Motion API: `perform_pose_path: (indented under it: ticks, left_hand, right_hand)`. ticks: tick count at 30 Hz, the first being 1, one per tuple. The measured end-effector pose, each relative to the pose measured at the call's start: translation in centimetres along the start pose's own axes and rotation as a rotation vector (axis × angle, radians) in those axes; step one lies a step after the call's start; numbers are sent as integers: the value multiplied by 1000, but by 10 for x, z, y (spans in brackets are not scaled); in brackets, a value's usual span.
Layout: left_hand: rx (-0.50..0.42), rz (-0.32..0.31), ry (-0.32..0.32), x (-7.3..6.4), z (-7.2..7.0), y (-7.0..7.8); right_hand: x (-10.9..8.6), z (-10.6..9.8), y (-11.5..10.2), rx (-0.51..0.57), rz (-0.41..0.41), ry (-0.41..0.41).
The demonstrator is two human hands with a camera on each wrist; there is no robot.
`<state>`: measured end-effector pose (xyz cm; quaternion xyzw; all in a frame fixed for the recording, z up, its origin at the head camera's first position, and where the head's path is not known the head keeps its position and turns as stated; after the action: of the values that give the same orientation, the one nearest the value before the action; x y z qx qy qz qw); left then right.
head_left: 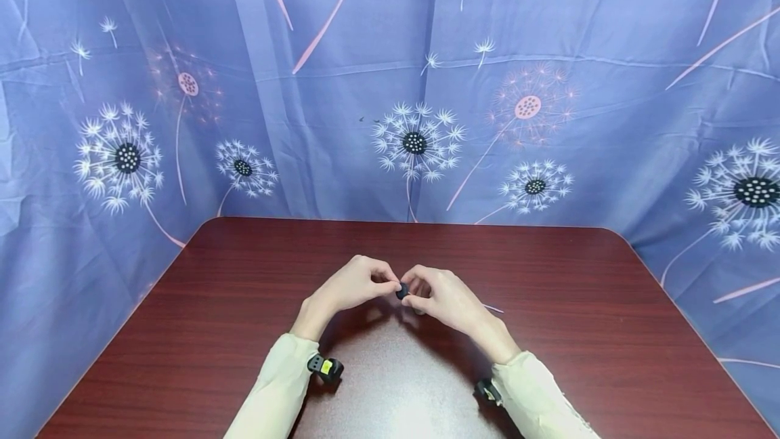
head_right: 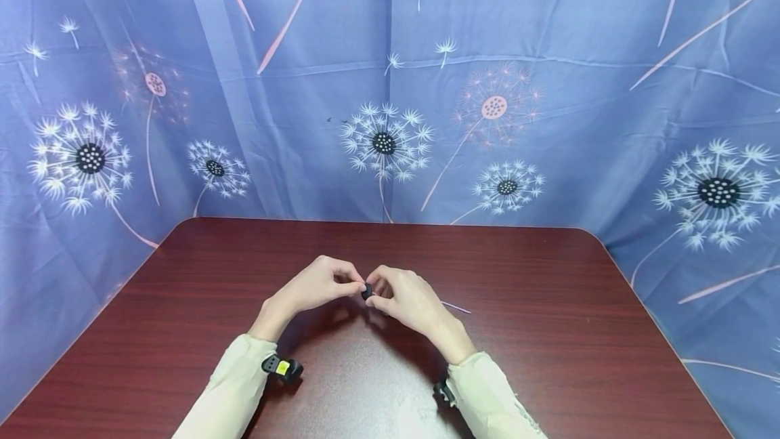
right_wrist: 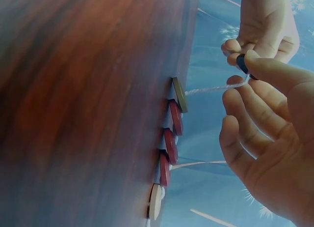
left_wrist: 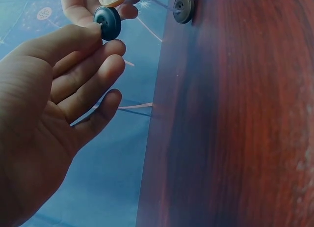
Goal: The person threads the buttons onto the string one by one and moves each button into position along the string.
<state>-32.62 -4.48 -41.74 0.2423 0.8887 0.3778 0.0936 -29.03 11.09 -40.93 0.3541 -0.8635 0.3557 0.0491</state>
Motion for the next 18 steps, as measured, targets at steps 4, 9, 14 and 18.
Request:
perform_pose_path:
  ticks: [4, 9, 14, 18]
  left_hand:
    - [8, 6, -15, 0, 0, -2]
    - [-5, -13, -43, 0, 0, -7]
    - [-23, -7, -85, 0, 1, -9]
    - [-14, -3, -99, -1, 1, -8]
  right_hand:
    - [0, 0, 1, 5, -6, -7]
    - [0, -1, 3, -28, -11, -17]
    - [-2, -1, 4, -92, -13, -40]
    - [-4, -1, 5, -137, -16, -60]
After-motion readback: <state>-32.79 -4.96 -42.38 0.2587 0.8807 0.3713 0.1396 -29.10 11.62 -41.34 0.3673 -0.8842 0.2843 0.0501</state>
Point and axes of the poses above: each hand's wrist, its own x-axis towards the middle knuckle, its own z-axis out of the palm, y = z × x, the point moved 6 cm from there along x, towards the middle knuckle, and after that the axes turned 10 degrees about -z, right-handed, at the moved point
